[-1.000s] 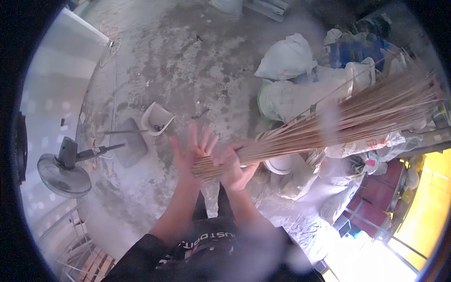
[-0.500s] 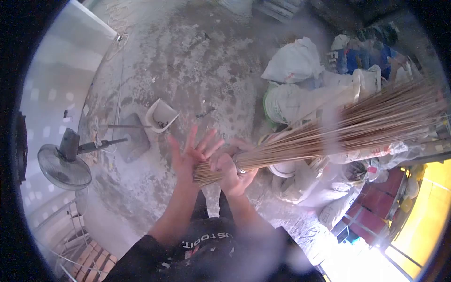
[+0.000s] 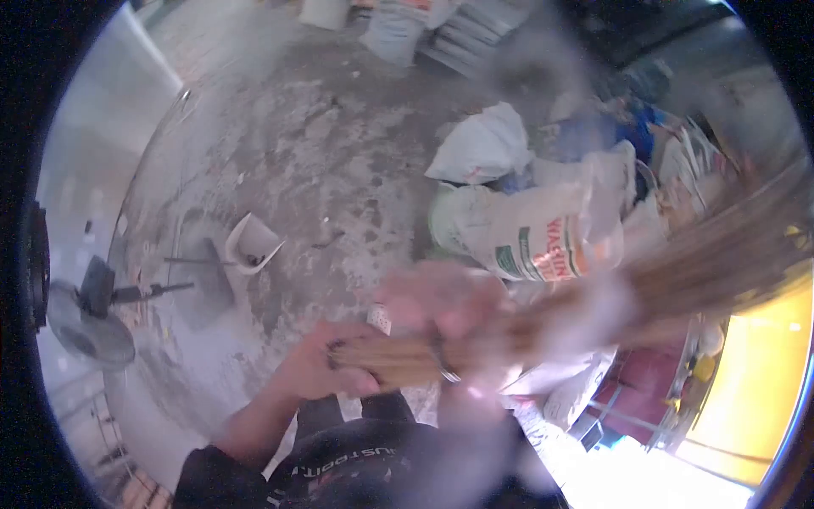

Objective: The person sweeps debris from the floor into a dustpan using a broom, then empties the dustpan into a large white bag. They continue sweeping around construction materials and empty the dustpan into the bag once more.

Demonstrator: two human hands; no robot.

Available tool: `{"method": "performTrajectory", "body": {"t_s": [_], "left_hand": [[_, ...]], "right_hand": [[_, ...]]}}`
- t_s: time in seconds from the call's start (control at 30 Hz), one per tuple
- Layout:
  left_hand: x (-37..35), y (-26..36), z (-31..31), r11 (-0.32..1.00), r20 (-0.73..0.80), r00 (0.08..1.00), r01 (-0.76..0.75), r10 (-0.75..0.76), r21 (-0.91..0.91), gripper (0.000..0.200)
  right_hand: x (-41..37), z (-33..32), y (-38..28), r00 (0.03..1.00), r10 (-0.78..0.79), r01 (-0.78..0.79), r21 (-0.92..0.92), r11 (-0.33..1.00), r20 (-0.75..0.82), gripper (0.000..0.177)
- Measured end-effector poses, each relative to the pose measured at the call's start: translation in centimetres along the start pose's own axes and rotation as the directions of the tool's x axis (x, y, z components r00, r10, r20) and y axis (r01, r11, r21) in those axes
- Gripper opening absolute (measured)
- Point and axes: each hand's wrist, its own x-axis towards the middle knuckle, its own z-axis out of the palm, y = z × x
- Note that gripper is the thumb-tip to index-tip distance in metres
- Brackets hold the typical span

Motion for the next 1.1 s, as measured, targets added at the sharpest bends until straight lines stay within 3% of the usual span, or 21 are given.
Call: {"method": "performTrajectory", "body": {"t_s": [0.03,0.07,0.1,0.13,0.17,0.2,0.23,0.27,0.33,0.37,0.43,0.5,0.53,0.6,0.63,0.77,0.83,0.97,1.03,1.07,1.1], "left_hand": [[-0.4,0.5,0.0,0.996,0.130,0.991,-0.036,0.025,0.085,0.053],[-0.9,1.0,-0.2,0.983,0.257,0.966,-0.074,0.028,0.171,0.051],[-1.1,1.6,-0.5,0.974,0.330,0.942,-0.133,0.067,0.183,0.054],[-1.3,2.0,-0.8,0.964,0.404,0.909,-0.189,0.099,0.188,0.058],[-1.6,2.1,-0.9,0.966,0.369,0.924,-0.175,0.095,0.189,0.058],[-1.9,2.0,-1.0,0.897,0.374,0.902,-0.336,0.218,0.286,0.062],[-2.0,2.1,-1.0,0.793,0.399,0.857,-0.478,0.326,0.378,0.066],[-2.0,2.3,-0.9,0.799,0.384,0.866,-0.464,0.319,0.383,0.066],[-1.6,2.7,-0.5,0.929,0.540,0.841,-0.221,0.028,0.297,0.066],[-1.3,2.8,0.2,0.929,0.539,0.842,-0.217,0.023,0.299,0.066],[-1.2,2.8,1.6,0.908,0.478,0.864,-0.062,-0.158,0.414,0.053],[-1.1,2.6,2.0,0.886,0.414,0.902,-0.090,-0.121,0.455,0.049],[-1.0,2.4,2.3,0.860,0.353,0.933,-0.121,-0.072,0.495,0.044],[-0.8,2.3,2.8,0.844,0.302,0.951,-0.109,-0.065,0.526,0.042],[-0.7,2.2,3.0,0.823,0.241,0.969,-0.100,-0.046,0.559,0.041],[0.1,0.6,3.8,0.828,0.210,0.977,-0.094,-0.029,0.553,0.040],[0.7,-0.2,4.1,0.803,0.145,0.983,-0.179,0.116,0.569,0.041],[2.4,-2.5,4.3,0.792,0.109,0.978,-0.210,0.180,0.573,0.043],[3.5,-4.4,3.7,0.773,0.103,0.990,-0.142,0.099,0.618,0.050],[3.8,-4.9,3.6,0.772,0.125,0.987,-0.159,0.103,0.616,0.050],[4.3,-5.2,3.2,0.785,-0.006,1.000,0.005,-0.001,0.619,0.053]], "right_hand": [[3.7,-0.8,0.9,0.858,-0.293,-0.018,0.594,0.804,0.422,0.031],[3.7,-0.1,-1.8,0.891,-0.086,-0.190,0.538,0.821,0.446,0.019],[4.6,-0.5,-1.6,0.755,-0.190,-0.307,0.594,0.743,0.628,0.013],[6.5,-0.5,-2.1,0.594,-0.218,-0.398,0.519,0.757,0.774,0.010],[5.8,0.0,-2.8,0.635,-0.138,-0.481,0.529,0.699,0.760,0.014],[5.2,0.3,-3.0,0.631,-0.145,-0.501,0.543,0.674,0.762,0.014],[4.7,0.4,-3.2,0.686,-0.125,-0.471,0.569,0.674,0.717,0.014],[4.3,0.7,-3.5,0.737,-0.104,-0.435,0.587,0.682,0.667,0.015],[4.1,1.5,-3.8,0.764,-0.077,-0.429,0.594,0.680,0.640,0.013],[4.2,1.7,-3.8,0.760,-0.043,-0.444,0.567,0.694,0.648,0.013],[4.6,1.6,-3.8,0.761,-0.005,-0.458,0.542,0.704,0.649,0.013],[5.2,0.8,-3.3,0.679,0.020,-0.524,0.465,0.713,0.734,0.013],[4.6,0.6,-3.2,0.687,0.027,-0.524,0.469,0.711,0.726,0.013],[2.8,0.6,-3.0,0.902,0.124,-0.362,0.569,0.739,0.413,0.016],[2.1,1.0,-3.8,0.926,0.251,-0.364,0.500,0.786,0.281,0.020],[1.5,0.0,-3.2,0.931,0.233,-0.346,0.471,0.811,0.281,0.021],[0.9,-0.4,-3.2,0.953,0.229,-0.295,0.427,0.855,0.199,0.020],[-0.7,-1.4,-2.2,0.971,0.222,-0.238,0.369,0.899,0.086,0.020],[-1.7,-0.7,-0.7,0.804,0.547,-0.429,0.410,0.805,-0.233,0.013],[-2.3,-0.7,0.0,0.650,0.658,-0.497,0.442,0.747,-0.381,0.010],[-2.8,-1.4,0.8,0.470,0.714,-0.535,0.475,0.698,-0.519,0.010]]}}
